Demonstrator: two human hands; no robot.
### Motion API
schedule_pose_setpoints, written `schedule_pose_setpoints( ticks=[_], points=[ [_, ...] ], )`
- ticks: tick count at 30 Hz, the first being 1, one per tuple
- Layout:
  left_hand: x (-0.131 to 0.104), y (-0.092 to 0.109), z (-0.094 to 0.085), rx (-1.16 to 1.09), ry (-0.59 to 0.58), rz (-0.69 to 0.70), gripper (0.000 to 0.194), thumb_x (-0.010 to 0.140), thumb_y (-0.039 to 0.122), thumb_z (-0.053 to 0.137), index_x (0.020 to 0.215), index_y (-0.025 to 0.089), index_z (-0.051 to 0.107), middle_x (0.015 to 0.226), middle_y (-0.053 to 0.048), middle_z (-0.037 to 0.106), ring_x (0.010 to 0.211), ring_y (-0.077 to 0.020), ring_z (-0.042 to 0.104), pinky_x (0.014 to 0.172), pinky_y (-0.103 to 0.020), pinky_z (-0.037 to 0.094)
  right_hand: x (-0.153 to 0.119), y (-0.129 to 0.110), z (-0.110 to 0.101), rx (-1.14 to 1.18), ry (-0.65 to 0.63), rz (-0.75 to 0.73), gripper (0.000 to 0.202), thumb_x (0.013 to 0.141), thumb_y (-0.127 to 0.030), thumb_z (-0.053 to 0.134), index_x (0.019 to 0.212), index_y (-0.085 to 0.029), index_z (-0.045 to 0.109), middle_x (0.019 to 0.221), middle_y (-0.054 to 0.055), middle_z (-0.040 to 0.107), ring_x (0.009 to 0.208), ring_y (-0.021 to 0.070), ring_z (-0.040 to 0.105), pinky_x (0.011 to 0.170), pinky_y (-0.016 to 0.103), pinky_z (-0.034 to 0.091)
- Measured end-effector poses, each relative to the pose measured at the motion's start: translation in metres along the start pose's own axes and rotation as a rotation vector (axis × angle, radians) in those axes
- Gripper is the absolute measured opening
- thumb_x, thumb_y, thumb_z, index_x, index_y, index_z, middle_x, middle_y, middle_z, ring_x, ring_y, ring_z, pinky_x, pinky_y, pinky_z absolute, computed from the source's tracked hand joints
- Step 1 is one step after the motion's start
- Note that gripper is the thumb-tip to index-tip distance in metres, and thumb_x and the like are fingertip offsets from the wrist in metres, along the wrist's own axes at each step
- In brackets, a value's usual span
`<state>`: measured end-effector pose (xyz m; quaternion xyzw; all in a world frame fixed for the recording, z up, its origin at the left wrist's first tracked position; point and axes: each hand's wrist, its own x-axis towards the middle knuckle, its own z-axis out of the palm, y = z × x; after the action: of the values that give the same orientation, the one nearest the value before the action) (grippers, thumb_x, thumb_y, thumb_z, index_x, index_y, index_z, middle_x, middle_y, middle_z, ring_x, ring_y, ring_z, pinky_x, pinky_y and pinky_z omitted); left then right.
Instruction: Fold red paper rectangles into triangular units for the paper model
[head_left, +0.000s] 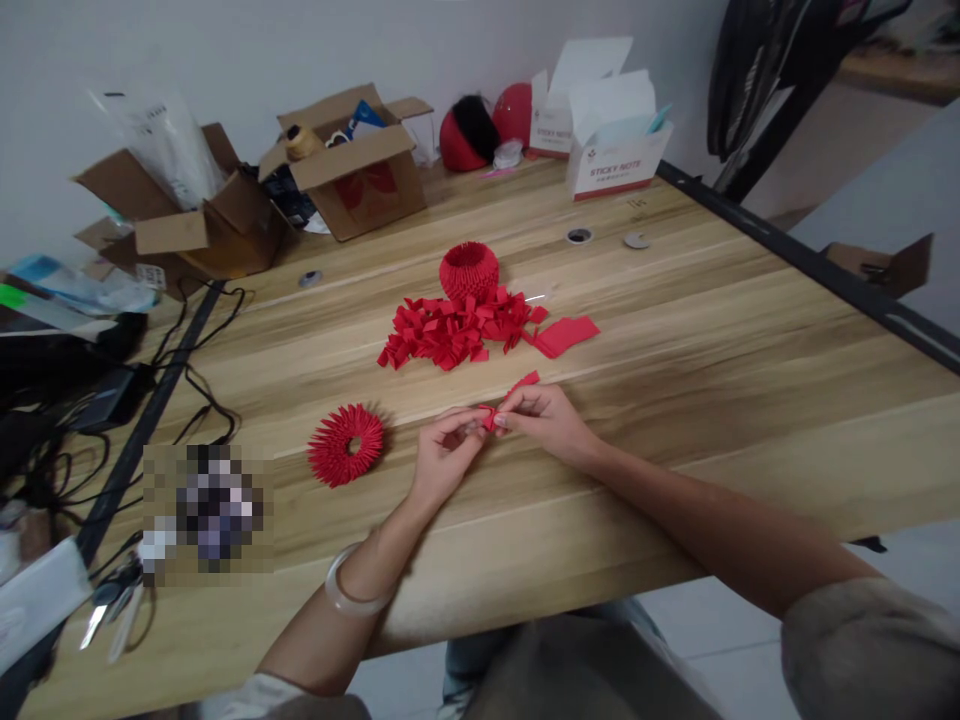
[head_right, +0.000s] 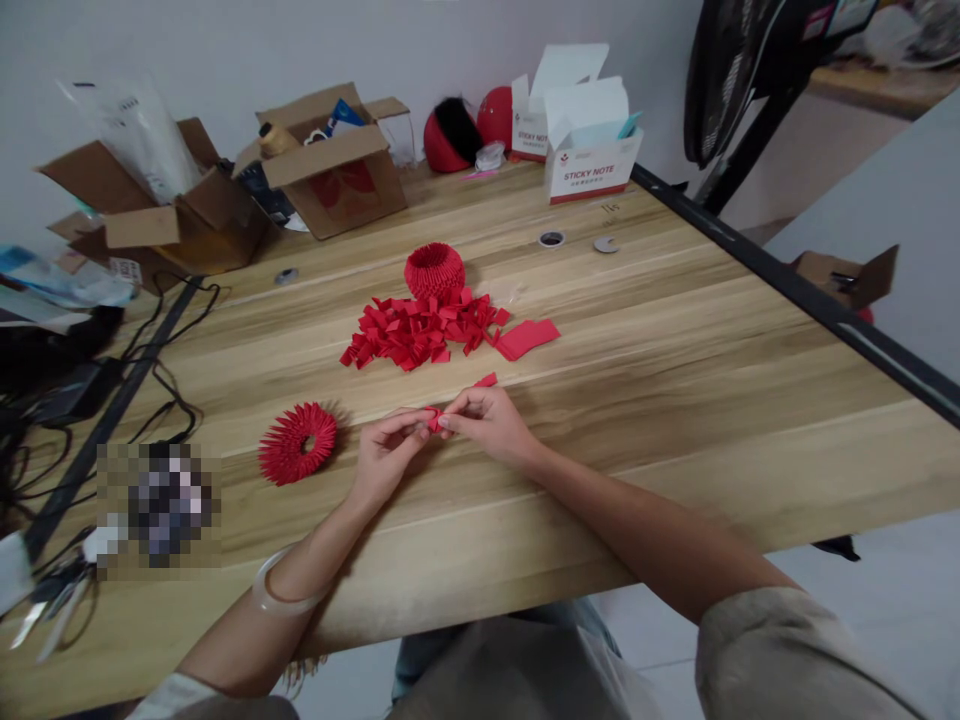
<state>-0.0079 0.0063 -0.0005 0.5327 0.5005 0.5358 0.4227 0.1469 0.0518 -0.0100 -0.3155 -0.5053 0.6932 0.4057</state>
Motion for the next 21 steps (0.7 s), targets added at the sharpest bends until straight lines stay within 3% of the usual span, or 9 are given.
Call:
schedule_pose_setpoints(
  ticks=[21],
  points=[
    [-0.0005, -0.0004, 0.0014, 0.028, 0.034, 0.010, 0.019, 0.060, 0.014, 0.072, 0.079, 0.017, 0.073, 0.080, -0.008, 0.070, 0.069, -0.0142, 0.062, 0.067, -0.027, 0.051, 0.0006, 0.0010, 0.0016, 0.067, -0.001, 0.053, 0.023, 0.060, -0.029, 0.076, 0.064, -0.013, 0.060, 0.057, 0.000, 0.066, 0.056, 0.0101, 0.062, 0.060, 0.024, 0.051]
  ],
)
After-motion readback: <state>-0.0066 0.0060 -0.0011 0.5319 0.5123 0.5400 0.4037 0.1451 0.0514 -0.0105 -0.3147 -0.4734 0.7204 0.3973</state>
